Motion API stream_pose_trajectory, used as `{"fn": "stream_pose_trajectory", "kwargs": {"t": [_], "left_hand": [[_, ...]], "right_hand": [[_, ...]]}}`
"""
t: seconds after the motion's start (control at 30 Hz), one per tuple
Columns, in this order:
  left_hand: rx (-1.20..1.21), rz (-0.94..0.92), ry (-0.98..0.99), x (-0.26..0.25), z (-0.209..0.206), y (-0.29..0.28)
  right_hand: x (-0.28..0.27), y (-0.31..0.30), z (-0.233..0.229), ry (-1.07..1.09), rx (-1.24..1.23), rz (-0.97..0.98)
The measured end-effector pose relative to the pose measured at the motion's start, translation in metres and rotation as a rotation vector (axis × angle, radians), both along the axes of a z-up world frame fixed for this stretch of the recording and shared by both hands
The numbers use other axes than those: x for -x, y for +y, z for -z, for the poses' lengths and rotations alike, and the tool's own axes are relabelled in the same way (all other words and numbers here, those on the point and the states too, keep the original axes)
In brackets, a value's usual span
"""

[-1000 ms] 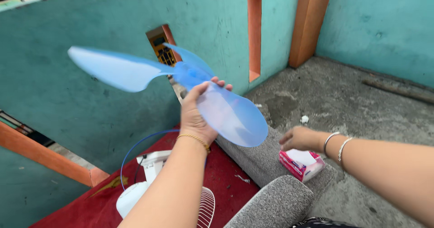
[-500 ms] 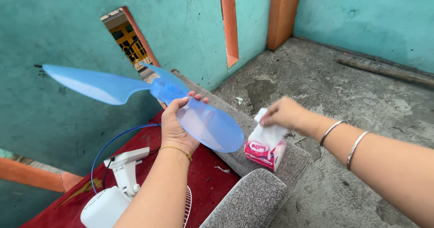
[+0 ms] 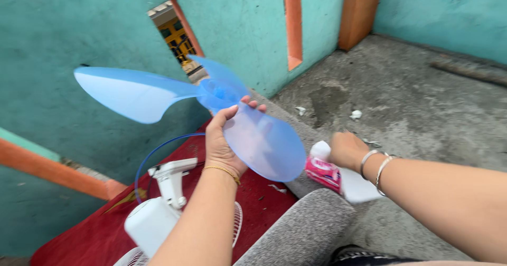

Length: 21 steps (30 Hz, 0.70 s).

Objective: The person cleans a small electric fan by wiping the blue blades and the white metal cage with a tissue. They remove the blades to clean them individually, then reattach them to the fan motor and wipe the cage.

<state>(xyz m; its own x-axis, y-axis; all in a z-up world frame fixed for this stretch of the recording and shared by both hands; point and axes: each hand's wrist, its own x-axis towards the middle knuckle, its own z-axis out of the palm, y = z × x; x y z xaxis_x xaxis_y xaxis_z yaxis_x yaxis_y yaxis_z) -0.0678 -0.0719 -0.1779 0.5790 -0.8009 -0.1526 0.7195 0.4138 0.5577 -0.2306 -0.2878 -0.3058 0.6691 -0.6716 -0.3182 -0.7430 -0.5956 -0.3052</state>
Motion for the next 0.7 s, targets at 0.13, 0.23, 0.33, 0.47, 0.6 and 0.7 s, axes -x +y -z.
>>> {"fn": "stream_pose_trajectory", "kwargs": {"t": [0.13,0.23,0.33,0.47,0.6,0.7], "left_hand": [[0.127,0.104,-0.051,0.002,-0.010,0.020],[0.079,0.040,-0.046,0.002,-0.016,0.023],[0.245,0.045,-0.038,-0.001,-0.020,0.007],[0.359,0.039,-0.278,-0.019,-0.041,-0.009],[0.496,0.108,-0.216,-0.009,-0.077,-0.007],[0.411,0.091,-0.305,0.004,-0.111,-0.005]], "right_hand": [[-0.012,0.009,-0.024,-0.356,0.057,0.088],[-0.020,0.022,-0.087,-0.896,-0.151,0.274],[-0.038,0.072,-0.135,-0.935,0.131,-0.076],[-0.005,0.153,-0.169,-1.219,0.193,-0.738],[-0.023,0.136,-0.216,-1.230,-1.091,-0.252],[-0.033,0.089,-0.253,-1.355,0.064,-0.565]]}}
